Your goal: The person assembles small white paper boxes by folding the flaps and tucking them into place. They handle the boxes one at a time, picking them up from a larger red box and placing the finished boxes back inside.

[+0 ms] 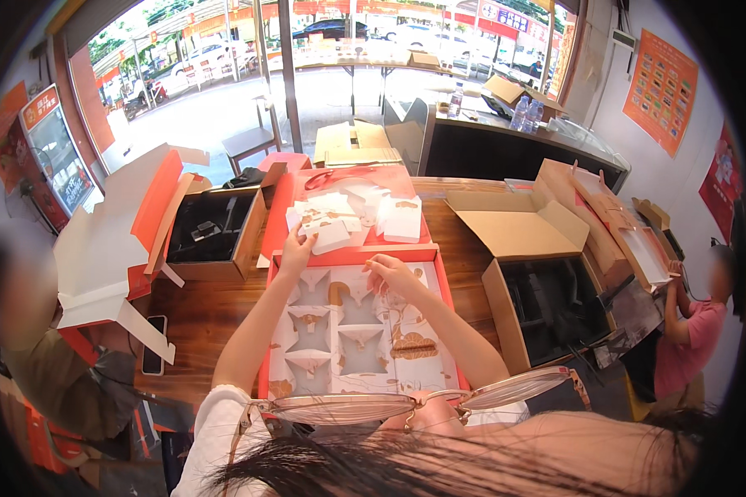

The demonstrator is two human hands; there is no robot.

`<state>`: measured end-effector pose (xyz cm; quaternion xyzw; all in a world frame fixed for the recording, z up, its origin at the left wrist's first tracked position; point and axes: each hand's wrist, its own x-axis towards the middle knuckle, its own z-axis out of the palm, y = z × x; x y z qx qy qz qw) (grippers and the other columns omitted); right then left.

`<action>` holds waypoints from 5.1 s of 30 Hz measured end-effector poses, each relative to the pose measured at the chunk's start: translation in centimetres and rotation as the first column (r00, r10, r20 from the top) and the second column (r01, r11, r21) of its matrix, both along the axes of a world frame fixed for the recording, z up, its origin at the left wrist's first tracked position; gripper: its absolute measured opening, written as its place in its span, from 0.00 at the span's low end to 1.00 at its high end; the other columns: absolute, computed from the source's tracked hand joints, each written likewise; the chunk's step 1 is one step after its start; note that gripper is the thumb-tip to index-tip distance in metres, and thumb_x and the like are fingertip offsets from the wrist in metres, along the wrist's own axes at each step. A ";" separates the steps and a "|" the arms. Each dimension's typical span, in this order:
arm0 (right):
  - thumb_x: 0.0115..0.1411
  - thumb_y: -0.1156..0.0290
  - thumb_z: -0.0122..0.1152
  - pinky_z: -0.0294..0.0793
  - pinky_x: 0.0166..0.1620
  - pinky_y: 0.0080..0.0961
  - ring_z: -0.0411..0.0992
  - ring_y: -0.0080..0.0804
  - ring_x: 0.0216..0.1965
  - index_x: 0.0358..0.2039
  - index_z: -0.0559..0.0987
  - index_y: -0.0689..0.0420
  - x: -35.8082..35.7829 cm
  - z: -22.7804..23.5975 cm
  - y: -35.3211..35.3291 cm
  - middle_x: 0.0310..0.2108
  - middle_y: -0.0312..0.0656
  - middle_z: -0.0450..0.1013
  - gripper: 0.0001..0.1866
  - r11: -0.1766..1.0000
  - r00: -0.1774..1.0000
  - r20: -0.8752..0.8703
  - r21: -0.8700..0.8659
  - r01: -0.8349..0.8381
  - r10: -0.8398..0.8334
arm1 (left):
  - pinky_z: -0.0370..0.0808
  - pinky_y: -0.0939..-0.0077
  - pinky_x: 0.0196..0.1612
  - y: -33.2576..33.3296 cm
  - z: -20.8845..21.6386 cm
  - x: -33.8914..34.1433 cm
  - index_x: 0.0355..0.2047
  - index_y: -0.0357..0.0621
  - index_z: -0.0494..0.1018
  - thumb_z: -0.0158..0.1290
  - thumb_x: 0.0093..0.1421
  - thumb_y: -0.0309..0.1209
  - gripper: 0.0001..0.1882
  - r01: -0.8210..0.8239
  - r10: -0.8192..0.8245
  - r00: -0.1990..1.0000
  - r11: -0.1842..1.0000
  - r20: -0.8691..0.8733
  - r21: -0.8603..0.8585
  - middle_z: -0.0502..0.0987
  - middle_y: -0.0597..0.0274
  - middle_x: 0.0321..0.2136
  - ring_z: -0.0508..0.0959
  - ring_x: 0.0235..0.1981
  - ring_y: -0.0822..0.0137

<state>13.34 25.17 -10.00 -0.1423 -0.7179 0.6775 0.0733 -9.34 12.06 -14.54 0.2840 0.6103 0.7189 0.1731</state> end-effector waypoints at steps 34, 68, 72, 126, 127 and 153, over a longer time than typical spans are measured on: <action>0.57 0.68 0.57 0.68 0.26 0.16 0.69 0.17 0.22 0.31 0.77 0.59 0.9 1.6 -1.3 0.21 0.35 0.73 0.08 0.918 0.975 0.071 0.328 -0.223 0.211 | 0.61 0.58 0.57 -0.6 1.5 6.1 0.39 0.43 0.74 0.54 0.53 0.30 0.13 -0.222 -0.104 0.572 0.936 -0.814 -0.275 0.67 0.55 0.52 0.65 0.54 0.55; 0.32 0.41 0.73 0.71 0.50 0.40 0.60 0.57 0.54 0.61 0.54 0.67 2.8 -0.7 0.1 0.55 0.58 0.58 0.63 0.293 0.870 0.325 0.930 -0.222 -0.371 | 0.63 0.59 0.55 -0.5 1.3 10.0 0.43 0.49 0.73 0.59 0.51 0.39 0.19 0.129 -0.376 0.263 0.926 -0.889 -0.354 0.69 0.56 0.48 0.67 0.51 0.55; 0.35 0.40 0.70 0.67 0.52 0.45 0.60 0.57 0.55 0.60 0.56 0.66 3.6 -0.1 0.9 0.55 0.58 0.58 0.59 0.277 0.895 0.284 0.941 -0.192 -0.344 | 0.64 0.60 0.53 0.2 1.5 10.6 0.40 0.49 0.74 0.58 0.51 0.40 0.17 0.184 -0.452 0.228 0.890 -0.862 -0.418 0.71 0.58 0.45 0.68 0.50 0.57; 0.57 0.66 0.60 0.70 0.41 0.22 0.70 0.26 0.39 0.56 0.63 0.60 0.7 1.0 -1.4 0.43 0.42 0.70 0.28 0.935 0.962 -0.224 0.280 0.216 -0.155 | 0.67 0.62 0.55 -1.4 4.7 9.2 0.58 0.40 0.53 0.68 0.35 0.34 0.50 -0.073 -0.041 0.518 0.993 -0.854 -0.091 0.59 0.51 0.53 0.61 0.56 0.50; 0.57 0.66 0.60 0.71 0.40 0.21 0.70 0.25 0.38 0.56 0.63 0.60 0.7 1.1 -1.5 0.42 0.42 0.70 0.28 0.941 0.967 -0.193 0.263 0.212 -0.164 | 0.67 0.61 0.55 -1.4 4.7 9.2 0.58 0.40 0.53 0.68 0.35 0.33 0.50 -0.074 -0.034 0.510 0.994 -0.859 -0.084 0.59 0.51 0.53 0.61 0.56 0.50; 0.48 0.60 0.70 0.71 0.39 0.22 0.71 0.26 0.38 0.47 0.68 0.60 0.6 1.0 -1.9 0.42 0.43 0.70 0.31 0.867 0.939 -0.208 0.370 0.335 -0.274 | 0.63 0.62 0.58 -1.3 5.4 9.9 0.56 0.42 0.57 0.65 0.39 0.34 0.43 -0.147 0.040 0.456 0.989 -0.889 -0.031 0.59 0.51 0.51 0.58 0.57 0.48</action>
